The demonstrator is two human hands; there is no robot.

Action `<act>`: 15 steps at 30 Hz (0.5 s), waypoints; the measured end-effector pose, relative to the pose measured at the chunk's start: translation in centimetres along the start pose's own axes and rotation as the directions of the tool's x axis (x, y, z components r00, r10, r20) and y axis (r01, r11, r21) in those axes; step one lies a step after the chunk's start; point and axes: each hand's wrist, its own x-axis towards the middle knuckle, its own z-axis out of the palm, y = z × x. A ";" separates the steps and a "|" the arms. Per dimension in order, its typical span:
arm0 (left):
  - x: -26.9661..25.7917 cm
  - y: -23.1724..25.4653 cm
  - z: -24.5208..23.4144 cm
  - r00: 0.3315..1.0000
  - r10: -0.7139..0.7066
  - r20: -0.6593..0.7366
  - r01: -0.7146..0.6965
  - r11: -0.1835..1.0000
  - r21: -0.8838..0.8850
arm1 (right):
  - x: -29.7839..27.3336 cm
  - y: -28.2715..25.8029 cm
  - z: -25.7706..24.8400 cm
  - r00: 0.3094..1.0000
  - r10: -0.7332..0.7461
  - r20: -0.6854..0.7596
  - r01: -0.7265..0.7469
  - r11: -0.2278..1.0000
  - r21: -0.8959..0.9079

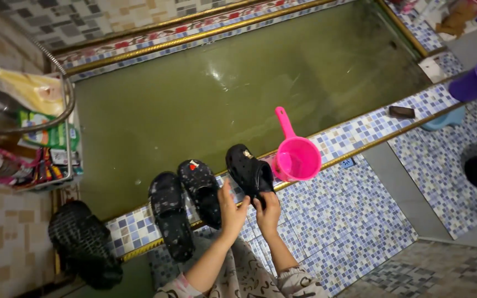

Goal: The person washes a pair of black slip-on shoes by hand in a tiled washbasin. They scrub the soles and uppers with a bar of soap, rinse the shoes under running water from a handheld showerhead, and place the cleaned shoes on the basin edge.

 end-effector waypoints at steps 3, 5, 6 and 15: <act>0.9 -1.7 0.7 0.993 -0.113 0.041 0.119 0.972 -0.203 | 1.4 -2.9 -2.9 0.977 0.206 0.058 -0.213 0.961 0.174; 2.4 -2.6 0.9 0.942 -0.202 0.267 0.315 0.805 -0.503 | 1.6 -5.9 -4.9 0.972 0.223 0.075 -0.236 0.928 0.287; 2.8 -2.8 0.9 0.901 -0.270 0.339 0.429 0.670 -0.606 | 1.9 -7.6 -5.7 0.970 0.227 0.085 -0.243 0.908 0.342; 6.3 10.6 -5.7 0.844 -0.392 0.366 0.407 0.022 -0.913 | 5.0 -16.6 -13.2 0.768 -0.578 0.276 0.575 0.812 0.098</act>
